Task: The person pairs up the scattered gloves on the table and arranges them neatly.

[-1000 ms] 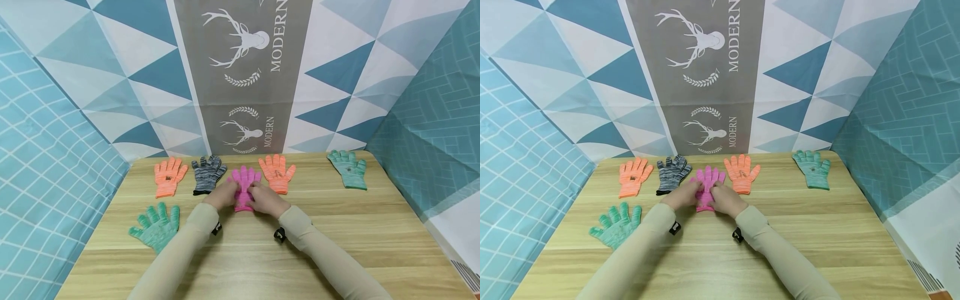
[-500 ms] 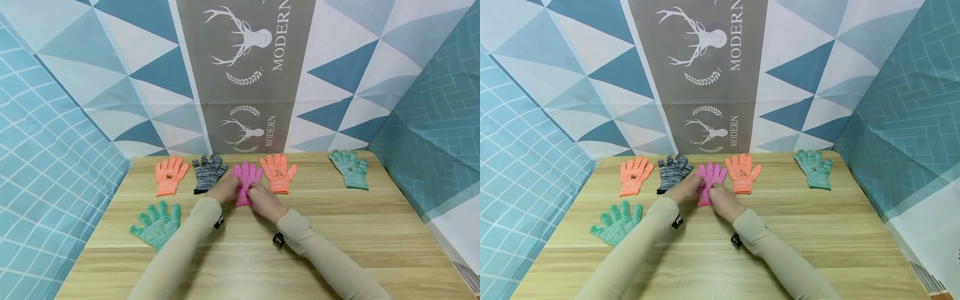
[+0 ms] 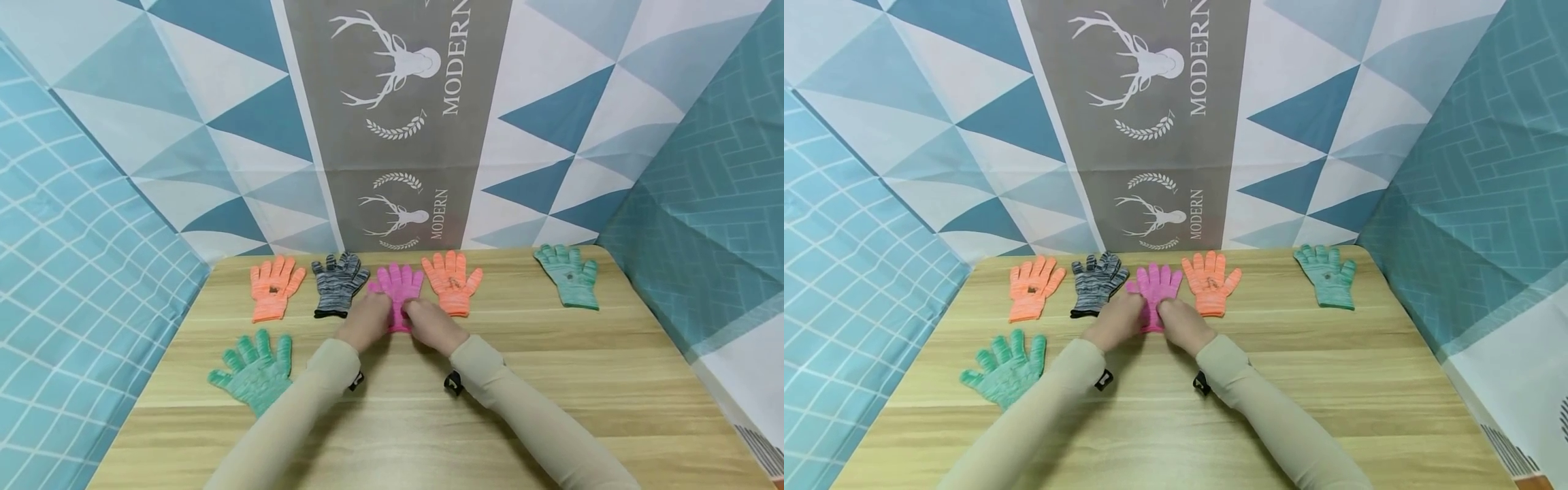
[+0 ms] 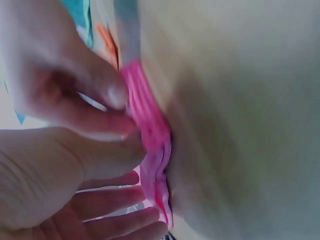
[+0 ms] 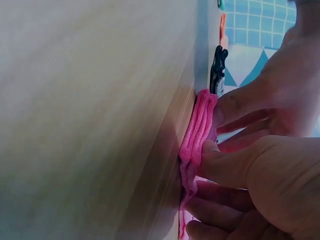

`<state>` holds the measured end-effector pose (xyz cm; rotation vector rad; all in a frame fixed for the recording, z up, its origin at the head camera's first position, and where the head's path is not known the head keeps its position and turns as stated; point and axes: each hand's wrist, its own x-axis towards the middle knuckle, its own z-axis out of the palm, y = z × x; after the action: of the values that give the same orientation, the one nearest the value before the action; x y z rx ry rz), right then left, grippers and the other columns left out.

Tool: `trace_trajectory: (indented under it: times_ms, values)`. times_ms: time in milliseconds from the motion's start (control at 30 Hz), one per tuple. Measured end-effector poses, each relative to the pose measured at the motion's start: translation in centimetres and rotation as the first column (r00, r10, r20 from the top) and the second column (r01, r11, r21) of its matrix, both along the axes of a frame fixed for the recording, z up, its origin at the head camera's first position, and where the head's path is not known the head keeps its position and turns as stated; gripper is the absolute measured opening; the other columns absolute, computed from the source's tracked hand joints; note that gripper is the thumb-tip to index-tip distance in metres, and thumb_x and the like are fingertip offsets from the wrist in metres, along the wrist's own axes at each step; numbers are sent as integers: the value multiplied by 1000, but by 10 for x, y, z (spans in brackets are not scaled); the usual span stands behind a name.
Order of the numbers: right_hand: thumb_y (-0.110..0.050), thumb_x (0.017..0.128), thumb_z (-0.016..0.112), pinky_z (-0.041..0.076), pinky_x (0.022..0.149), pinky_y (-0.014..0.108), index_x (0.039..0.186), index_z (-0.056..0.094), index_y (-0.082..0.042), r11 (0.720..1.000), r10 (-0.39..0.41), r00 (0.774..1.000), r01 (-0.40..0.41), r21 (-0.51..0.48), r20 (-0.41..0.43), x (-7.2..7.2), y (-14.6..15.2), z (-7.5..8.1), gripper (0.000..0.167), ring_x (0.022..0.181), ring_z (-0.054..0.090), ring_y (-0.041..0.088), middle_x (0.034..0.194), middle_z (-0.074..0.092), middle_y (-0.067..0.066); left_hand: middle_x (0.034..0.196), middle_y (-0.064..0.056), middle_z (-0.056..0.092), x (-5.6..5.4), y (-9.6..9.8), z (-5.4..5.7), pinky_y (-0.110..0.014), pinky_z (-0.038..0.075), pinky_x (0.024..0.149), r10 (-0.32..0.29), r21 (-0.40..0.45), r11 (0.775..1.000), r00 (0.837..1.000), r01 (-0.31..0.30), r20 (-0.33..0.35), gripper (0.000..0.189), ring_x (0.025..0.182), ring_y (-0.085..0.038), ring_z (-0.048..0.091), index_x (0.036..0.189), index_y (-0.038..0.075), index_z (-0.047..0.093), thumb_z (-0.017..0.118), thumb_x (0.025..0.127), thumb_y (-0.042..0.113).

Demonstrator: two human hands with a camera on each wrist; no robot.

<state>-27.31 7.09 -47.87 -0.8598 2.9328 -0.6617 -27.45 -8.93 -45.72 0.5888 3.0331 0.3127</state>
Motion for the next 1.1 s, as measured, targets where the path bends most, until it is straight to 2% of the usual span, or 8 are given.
trace_trajectory:
  times_ms: [67, 167, 333, 500, 633, 733, 900, 1100]
  values:
    - [-1, 93, 72, 60, 73, 33, 95, 73, -2, 1000, -5, 1000, 5, -7, 10, -3, 0, 1, 2, 76, 69, 23, 84, 72, 10, 85, -12, 70, 7, 2, -3, -43, 60, 70, -3, 30, 1000, 998, 5, -60, 11, 77, -29, 67, 83, 6, 67, 70, 84, -5]
    - [-2, 92, 73, 60, 71, 33, 94, 73, -3, 1000, -6, 1000, 7, -18, 17, -6, 0, 2, 2, 72, 69, 22, 81, 72, 9, 90, -15, 72, 14, 3, -7, -43, 61, 73, -32, 85, 995, 994, 42, -106, 17, 83, -32, 71, 89, 3, 71, 70, 80, -11]
    - [-4, 93, 73, 60, 69, 33, 95, 74, -4, 1000, -9, 999, 10, -28, 31, -7, 0, 2, 3, 69, 68, 19, 81, 73, 8, 102, -18, 75, 17, 2, -14, -46, 61, 86, -87, 182, 978, 992, 103, -96, 31, 97, -36, 73, 105, 0, 74, 70, 78, -15]
    - [-4, 93, 71, 55, 62, 30, 87, 73, -6, 1000, -11, 999, 12, -26, 38, -10, 1, 2, 7, 60, 58, 14, 73, 68, 4, 91, -12, 75, 16, 2, -14, -44, 61, 83, -96, 198, 975, 995, 102, -41, 20, 88, -31, 72, 93, 3, 76, 70, 82, -12]
    - [-3, 92, 71, 50, 59, 29, 80, 70, -7, 1000, -1, 1000, 2, -24, 28, -16, 3, 3, 13, 59, 52, 13, 68, 61, 2, 90, -11, 75, 13, 3, -14, -44, 61, 83, -93, 197, 975, 995, 101, -47, 15, 87, -30, 73, 92, 5, 77, 70, 88, -8]
    - [-3, 92, 72, 50, 60, 29, 80, 70, -7, 1000, 9, 1000, -8, -16, 28, -20, 3, 4, 13, 59, 52, 13, 67, 60, 1, 94, -12, 76, 10, 3, -14, -43, 61, 84, -91, 192, 976, 994, 100, -57, 17, 90, -31, 74, 96, 4, 77, 69, 89, -9]
    - [-5, 93, 71, 50, 60, 28, 82, 71, -8, 1000, -2, 998, 3, -10, 63, -24, 4, 3, 12, 60, 53, 13, 68, 60, 1, 89, -12, 75, 4, 4, -15, -42, 61, 83, -91, 198, 975, 994, 100, -56, 22, 87, -31, 73, 96, 3, 76, 66, 86, -14]
    - [-4, 92, 71, 51, 60, 27, 82, 72, -9, 999, -45, 992, 48, -26, 115, -30, 3, 3, 11, 60, 56, 13, 69, 62, -1, 85, -10, 75, -6, 4, -17, -41, 61, 79, -72, 202, 976, 996, 82, -56, 16, 83, -29, 73, 87, 2, 77, 68, 85, -11]
